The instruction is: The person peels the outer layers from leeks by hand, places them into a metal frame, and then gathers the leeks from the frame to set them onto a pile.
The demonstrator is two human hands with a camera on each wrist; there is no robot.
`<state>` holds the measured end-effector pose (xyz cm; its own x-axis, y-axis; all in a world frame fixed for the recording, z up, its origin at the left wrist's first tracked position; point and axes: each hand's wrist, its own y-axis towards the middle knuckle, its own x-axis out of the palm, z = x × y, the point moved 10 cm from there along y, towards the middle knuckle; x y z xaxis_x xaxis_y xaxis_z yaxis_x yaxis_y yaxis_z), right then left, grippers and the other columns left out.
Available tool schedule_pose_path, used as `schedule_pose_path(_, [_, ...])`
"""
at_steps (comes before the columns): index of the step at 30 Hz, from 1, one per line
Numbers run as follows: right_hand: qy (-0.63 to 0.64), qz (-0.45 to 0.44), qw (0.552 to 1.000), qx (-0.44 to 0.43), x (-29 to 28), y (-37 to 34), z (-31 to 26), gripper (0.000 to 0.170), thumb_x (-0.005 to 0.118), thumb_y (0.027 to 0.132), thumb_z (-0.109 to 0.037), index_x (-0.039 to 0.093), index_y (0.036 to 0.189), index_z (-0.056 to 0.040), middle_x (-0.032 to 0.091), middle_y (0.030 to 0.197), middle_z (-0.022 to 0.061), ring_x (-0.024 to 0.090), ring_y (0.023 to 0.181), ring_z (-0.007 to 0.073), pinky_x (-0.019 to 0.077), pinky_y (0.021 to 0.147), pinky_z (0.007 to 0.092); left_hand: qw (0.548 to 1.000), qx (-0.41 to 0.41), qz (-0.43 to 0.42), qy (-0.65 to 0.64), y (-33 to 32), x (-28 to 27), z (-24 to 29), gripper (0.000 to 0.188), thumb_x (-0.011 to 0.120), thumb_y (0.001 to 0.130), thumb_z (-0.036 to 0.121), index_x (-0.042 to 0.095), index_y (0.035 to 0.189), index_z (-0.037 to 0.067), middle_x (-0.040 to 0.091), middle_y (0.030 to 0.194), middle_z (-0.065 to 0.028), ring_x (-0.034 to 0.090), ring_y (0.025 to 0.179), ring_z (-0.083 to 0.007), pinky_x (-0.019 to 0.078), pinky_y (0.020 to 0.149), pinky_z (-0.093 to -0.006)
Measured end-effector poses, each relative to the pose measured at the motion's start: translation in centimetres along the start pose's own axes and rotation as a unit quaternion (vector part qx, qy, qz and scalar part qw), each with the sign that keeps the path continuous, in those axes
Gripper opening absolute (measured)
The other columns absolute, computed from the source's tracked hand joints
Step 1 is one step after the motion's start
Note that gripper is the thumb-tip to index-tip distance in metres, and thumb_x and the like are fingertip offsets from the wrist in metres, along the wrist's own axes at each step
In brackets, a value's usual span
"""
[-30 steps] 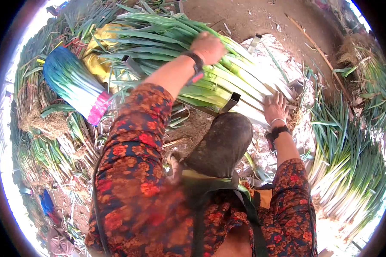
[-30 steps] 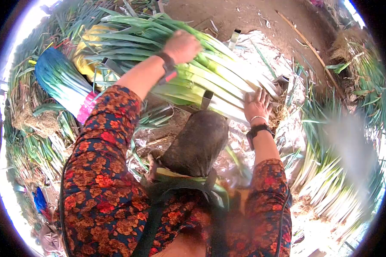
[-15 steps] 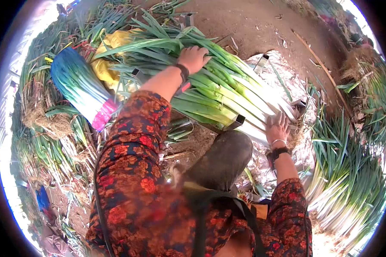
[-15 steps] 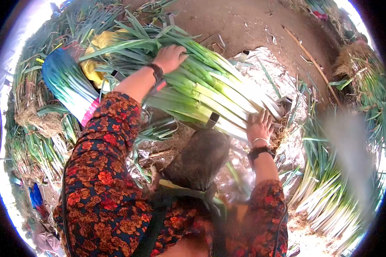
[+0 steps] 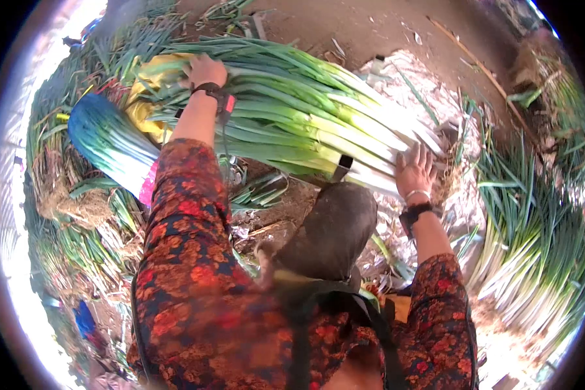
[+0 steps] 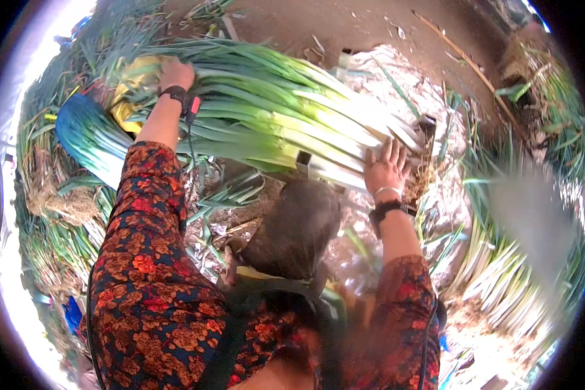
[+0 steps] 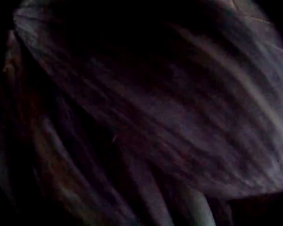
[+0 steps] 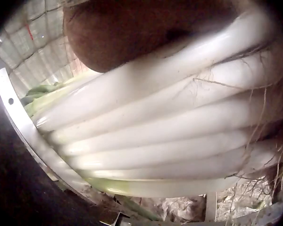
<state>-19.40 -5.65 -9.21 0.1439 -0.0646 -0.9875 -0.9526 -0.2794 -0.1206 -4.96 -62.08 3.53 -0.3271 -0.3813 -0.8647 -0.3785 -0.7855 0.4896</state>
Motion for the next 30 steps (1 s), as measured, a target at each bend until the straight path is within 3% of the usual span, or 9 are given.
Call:
schedule_pose_path(4, [0.005, 0.01, 1.0, -0.01, 0.1, 0.0, 0.1, 0.071, 0.034, 0.096, -0.052, 0.018, 0.151, -0.0101, 0.018, 0.158, 0.0092, 0.012, 0.146, 0.0294, 0.0107, 0.117, 0.0487, 0.939, 0.284, 0.074, -0.18, -4.4, -9.3, 11.3, 0.022, 0.058, 0.088, 0.027, 0.067, 0.102, 0.013, 0.064, 0.109, -0.0087, 0.058, 0.105, -0.0316, 0.045, 0.09, -0.0444])
schedule_pose_path(7, [0.019, 0.004, 1.0, -0.004, 0.5, 0.4, 0.2, 0.072, 0.033, 0.096, -0.054, 0.019, 0.151, -0.011, 0.016, 0.158, 0.0079, 0.012, 0.146, 0.0287, 0.009, 0.117, 0.0487, 0.85, 0.48, -0.029, -0.216, -14.6, -10.1, 19.6, 0.02, 0.057, 0.09, 0.026, 0.068, 0.098, 0.011, 0.066, 0.105, -0.0088, 0.062, 0.096, -0.0293, 0.0487, 0.083, -0.0396])
schedule_pose_path(8, [0.029, 0.004, 1.0, -0.002, 0.7, 0.3, 0.4, 0.072, 0.032, 0.096, -0.055, 0.019, 0.151, -0.0113, 0.015, 0.158, 0.0076, 0.012, 0.146, 0.0282, 0.0086, 0.117, 0.0484, 0.834, 0.469, -0.13, -0.261, -17.2, -7.1, 20.6, 0.023, 0.057, 0.09, 0.029, 0.067, 0.104, 0.015, 0.063, 0.106, -0.008, 0.059, 0.101, -0.0281, 0.0449, 0.089, -0.0414])
schedule_pose_path(13, [-0.003, -0.023, 1.0, 0.008, -0.3, 0.2, -0.3, 0.068, 0.024, 0.098, -0.053, 0.017, 0.152, -0.0116, 0.017, 0.158, 0.0085, 0.011, 0.147, 0.027, 0.0055, 0.118, 0.0499, 0.854, 0.487, -0.137, -0.123, -20.0, -3.4, 21.2, 0.029, 0.058, 0.089, 0.035, 0.061, 0.116, 0.024, 0.055, 0.104, -0.0042, 0.051, 0.105, -0.0267, 0.0344, 0.092, -0.0467])
schedule_pose_path(16, [-0.097, -0.026, 0.995, -0.027, 1.3, 0.4, -0.3, 0.065, 0.019, 0.099, -0.05, 0.019, 0.151, -0.0111, 0.016, 0.158, 0.0104, 0.012, 0.146, 0.0276, 0.0055, 0.118, 0.0518, 0.836, 0.517, -0.132, -0.13, -20.5, -3.2, 19.6, 0.023, 0.057, 0.088, 0.037, 0.063, 0.107, 0.025, 0.054, 0.102, -0.0037, 0.053, 0.101, -0.0272, 0.036, 0.087, -0.0499])
schedule_pose_path(21, [0.052, -0.095, 0.993, -0.041, -1.8, -1.3, -0.7, 0.068, 0.025, 0.097, -0.052, 0.028, 0.148, -0.008, 0.022, 0.156, 0.0144, 0.017, 0.145, 0.0321, 0.0101, 0.117, 0.0509, 0.813, 0.53, -0.167, -0.175, -19.4, -0.2, 20.3, 0.019, 0.061, 0.087, 0.03, 0.065, 0.104, 0.022, 0.059, 0.098, -0.0081, 0.057, 0.096, -0.0312, 0.0436, 0.078, -0.0491])
schedule_pose_path(24, [0.086, -0.002, 0.996, -0.015, 0.0, 0.3, 0.4, 0.07, 0.023, 0.097, -0.054, 0.025, 0.149, -0.0084, 0.021, 0.156, 0.0118, 0.014, 0.145, 0.0309, 0.0075, 0.118, 0.0499, 0.849, 0.485, -0.183, -0.103, -19.5, -2.5, 20.6, 0.025, 0.059, 0.09, 0.033, 0.066, 0.111, 0.021, 0.062, 0.102, -0.0109, 0.057, 0.104, -0.032, 0.0407, 0.089, -0.051])
schedule_pose_path(27, [0.151, 0.055, 0.984, -0.076, -1.3, -0.9, 0.7, 0.065, 0.035, 0.096, -0.052, 0.034, 0.146, -0.0104, 0.027, 0.154, 0.0124, 0.017, 0.145, 0.0309, 0.0092, 0.118, 0.0493, 0.792, 0.467, -0.377, -0.112, -18.2, -0.6, 22.5, 0.035, 0.057, 0.092, 0.023, 0.06, 0.123, 0.009, 0.062, 0.122, -0.0131, 0.059, 0.11, -0.0287, 0.0427, 0.095, -0.04])
schedule_pose_path(30, [0.251, 0.142, 0.941, -0.178, -3.1, -6.0, 0.8, 0.048, 0.05, 0.094, -0.038, 0.051, 0.132, -0.0097, 0.042, 0.145, 0.0139, 0.032, 0.138, 0.0303, 0.0197, 0.116, 0.0487, 0.77, 0.41, -0.316, -0.373, -16.9, -5.6, 26.8, 0.032, 0.056, 0.093, 0.015, 0.059, 0.123, 0.003, 0.061, 0.124, -0.0119, 0.06, 0.108, -0.0227, 0.0441, 0.095, -0.032])
